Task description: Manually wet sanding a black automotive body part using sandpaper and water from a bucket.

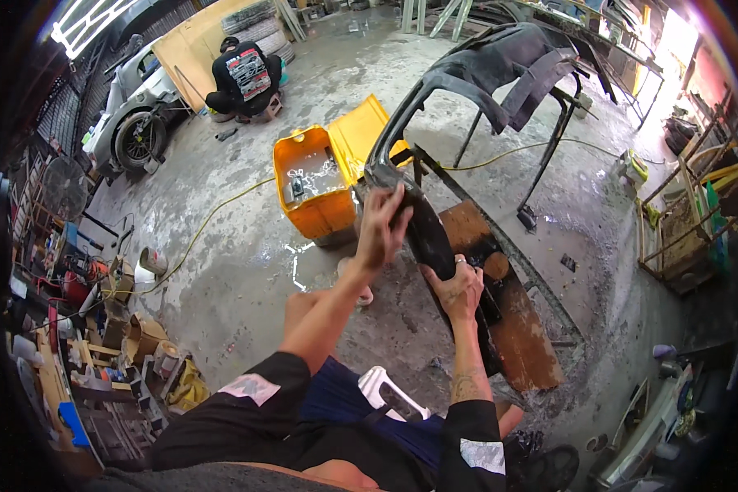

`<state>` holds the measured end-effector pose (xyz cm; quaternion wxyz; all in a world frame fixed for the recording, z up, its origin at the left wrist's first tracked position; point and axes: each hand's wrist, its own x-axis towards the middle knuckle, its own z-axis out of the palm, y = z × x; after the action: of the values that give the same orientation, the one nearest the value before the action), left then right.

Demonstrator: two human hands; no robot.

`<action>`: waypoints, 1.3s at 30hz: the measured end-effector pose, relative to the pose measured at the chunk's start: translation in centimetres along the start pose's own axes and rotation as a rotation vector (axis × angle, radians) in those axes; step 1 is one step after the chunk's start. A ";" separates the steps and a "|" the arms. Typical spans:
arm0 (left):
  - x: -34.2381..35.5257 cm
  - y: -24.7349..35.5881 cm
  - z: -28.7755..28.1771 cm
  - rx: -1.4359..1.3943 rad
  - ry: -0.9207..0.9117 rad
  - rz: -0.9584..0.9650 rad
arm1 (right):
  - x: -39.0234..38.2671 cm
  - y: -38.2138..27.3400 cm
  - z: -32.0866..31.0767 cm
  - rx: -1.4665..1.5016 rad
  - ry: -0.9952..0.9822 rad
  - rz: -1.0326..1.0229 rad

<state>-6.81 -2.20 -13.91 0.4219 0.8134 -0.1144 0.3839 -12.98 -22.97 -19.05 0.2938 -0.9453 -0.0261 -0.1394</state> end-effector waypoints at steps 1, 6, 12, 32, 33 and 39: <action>-1.9 0.5 -0.2 0.072 -0.059 0.059 | 0.0 0.4 -0.3 -0.015 0.002 0.004; 4.0 -1.8 0.0 0.015 -0.011 0.031 | 0.3 -1.1 -0.3 0.004 -0.020 0.016; -2.8 0.3 -0.7 0.127 -0.095 0.142 | 0.0 0.0 0.2 -0.038 -0.038 0.036; 1.5 -11.9 -0.7 -0.441 0.393 -0.526 | 0.2 0.2 1.3 -0.059 -0.020 -0.011; -0.5 -11.2 -0.5 -0.454 0.365 -0.622 | 0.1 1.1 1.0 -0.079 -0.018 0.006; -9.9 -12.1 -0.7 -0.406 0.278 -0.799 | 0.6 -1.1 0.8 0.025 -0.088 0.081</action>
<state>-7.74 4.49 -28.04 0.6985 0.6356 0.1923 0.2666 -12.37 -21.64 -18.94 0.3095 -0.9471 -0.0023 -0.0853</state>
